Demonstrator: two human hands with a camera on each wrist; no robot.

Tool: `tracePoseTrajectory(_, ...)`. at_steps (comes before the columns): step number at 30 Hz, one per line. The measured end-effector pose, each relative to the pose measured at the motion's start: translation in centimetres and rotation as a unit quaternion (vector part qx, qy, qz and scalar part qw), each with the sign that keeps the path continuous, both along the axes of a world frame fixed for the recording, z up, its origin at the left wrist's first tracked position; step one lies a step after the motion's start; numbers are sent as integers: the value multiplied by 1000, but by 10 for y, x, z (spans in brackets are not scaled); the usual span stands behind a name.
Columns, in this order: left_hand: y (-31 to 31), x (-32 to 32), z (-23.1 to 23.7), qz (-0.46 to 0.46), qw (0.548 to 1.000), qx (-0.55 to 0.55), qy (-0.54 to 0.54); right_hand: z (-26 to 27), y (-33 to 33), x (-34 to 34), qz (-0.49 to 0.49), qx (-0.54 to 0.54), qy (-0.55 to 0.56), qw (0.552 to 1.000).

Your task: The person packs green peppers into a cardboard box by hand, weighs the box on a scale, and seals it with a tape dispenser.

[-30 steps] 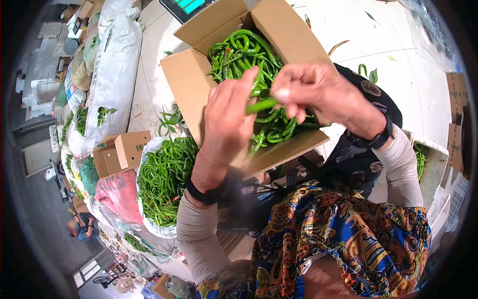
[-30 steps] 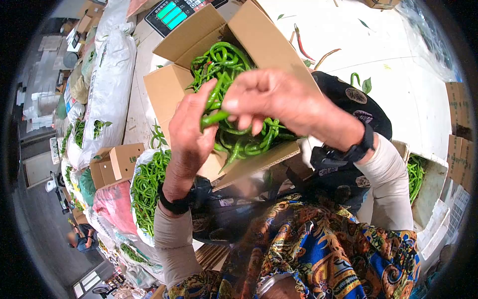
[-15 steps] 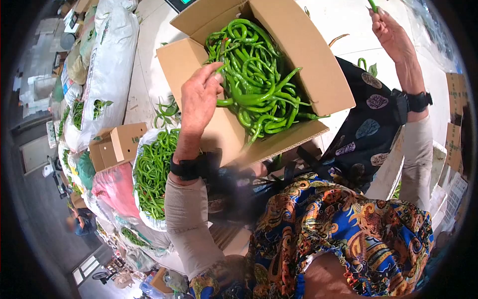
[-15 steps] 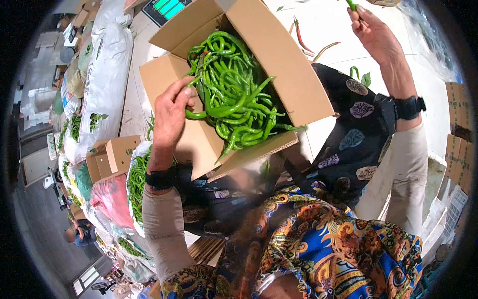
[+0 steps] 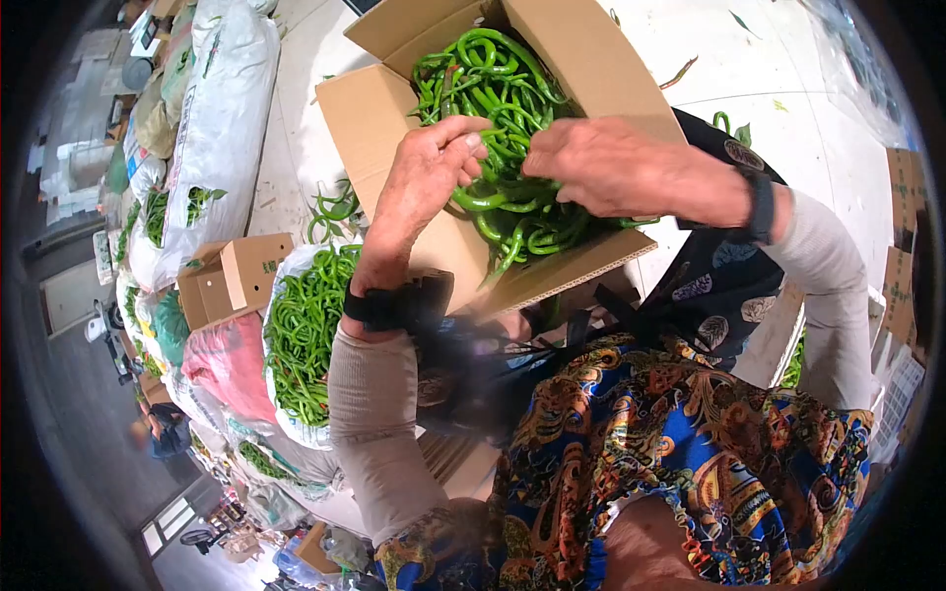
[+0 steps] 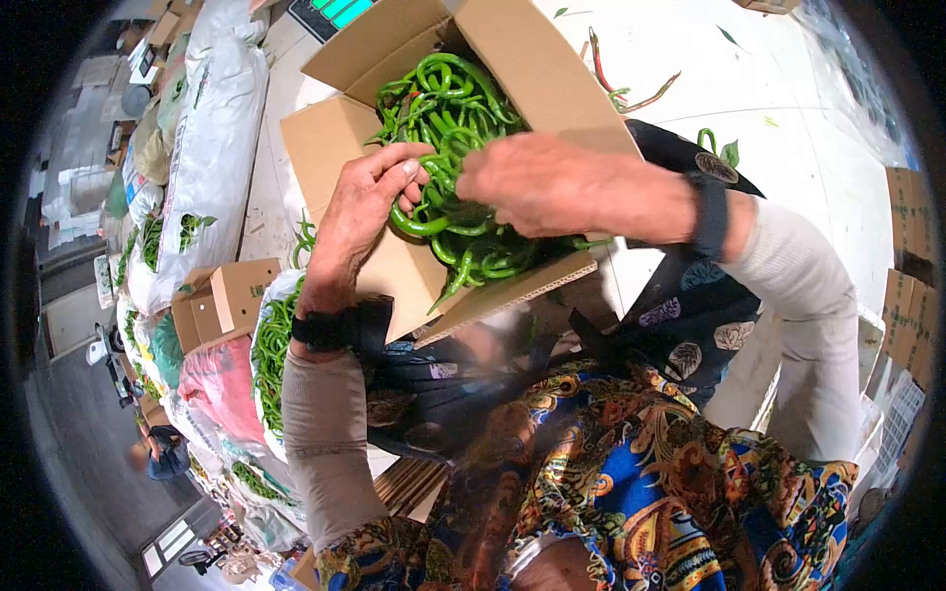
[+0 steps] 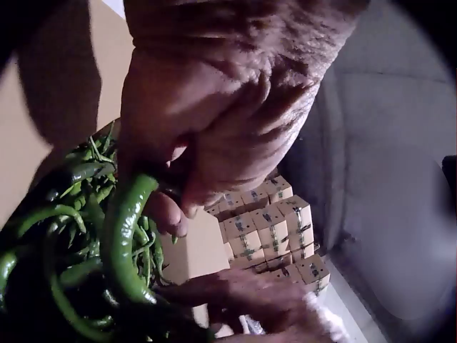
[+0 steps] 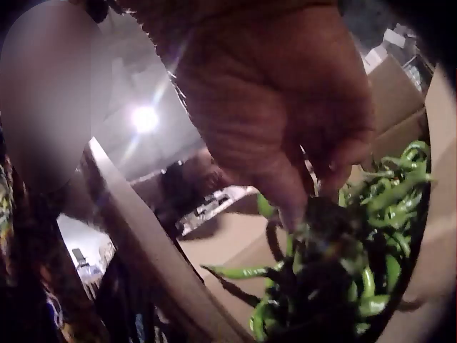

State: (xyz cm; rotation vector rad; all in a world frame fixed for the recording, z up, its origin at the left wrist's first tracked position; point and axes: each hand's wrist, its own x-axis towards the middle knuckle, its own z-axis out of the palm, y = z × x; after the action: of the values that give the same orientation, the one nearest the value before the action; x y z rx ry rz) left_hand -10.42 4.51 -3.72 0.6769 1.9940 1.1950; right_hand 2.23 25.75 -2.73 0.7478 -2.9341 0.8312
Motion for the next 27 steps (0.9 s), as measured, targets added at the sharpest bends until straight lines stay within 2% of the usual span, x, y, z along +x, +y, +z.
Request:
tracePoseTrajectory(2,-3,1,8,-28,1000,-5,-2,-5,-13,-7,30,88,-121,988)
tracePoseTrajectory(3,-7,2,13,-25,1000,-4,-3,0,-13,-8,33,90,-122,988)
tracePoseTrajectory(5,-16,3,19,0,999,13,-33,10,-13,-8,-11,65,-254,965)
tracePoseTrajectory(6,-17,3,25,4,999,35,4,4,-11,-2,-8,55,-164,985)
tracePoseTrajectory(7,-18,2,28,5,999,36,2,-1,-9,-2,-8,55,-167,984)
tracePoseTrajectory(9,-19,4,37,77,988,113,-75,0,-9,-10,13,-58,-104,993)
tracePoseTrajectory(10,-19,11,43,80,987,112,-80,7,1,-11,14,-142,-158,977)
tracePoseTrajectory(11,-11,21,59,115,964,223,-88,39,0,-12,-54,-182,-271,944)
tracePoseTrajectory(12,-7,25,67,146,928,331,-91,32,2,-14,-59,-274,-263,923)
tracePoseTrajectory(13,-9,24,66,146,927,333,-89,26,6,-16,-65,-362,-250,896)
tracePoseTrajectory(15,-17,16,62,131,883,417,-169,42,8,-17,-79,-336,-263,901)
tracePoseTrajectory(17,-27,1,61,144,888,413,-139,48,9,-17,-137,-295,-259,909)
tracePoseTrajectory(19,-39,-5,67,234,876,417,59,42,23,-15,-112,-295,-296,902)
tracePoseTrajectory(20,-39,-5,75,277,872,366,171,43,28,-13,-105,-296,-322,893)
tracePoseTrajectory(21,-38,-2,80,280,871,361,180,48,28,-14,-95,-297,-347,884)
tracePoseTrajectory(23,-26,13,86,237,889,276,279,69,25,-10,-66,-295,-351,886)
tracePoseTrajectory(24,-18,24,91,191,921,192,280,73,22,-8,-54,-319,-343,882)
tracePoseTrajectory(25,-16,25,78,91,927,156,329,76,19,-5,-45,-342,-338,876)
tracePoseTrajectory(26,-8,35,71,15,937,131,322,80,14,-3,-36,-329,-305,893)
tracePoseTrajectory(27,1,47,79,-36,929,69,362,82,13,-2,-33,-332,-307,891)
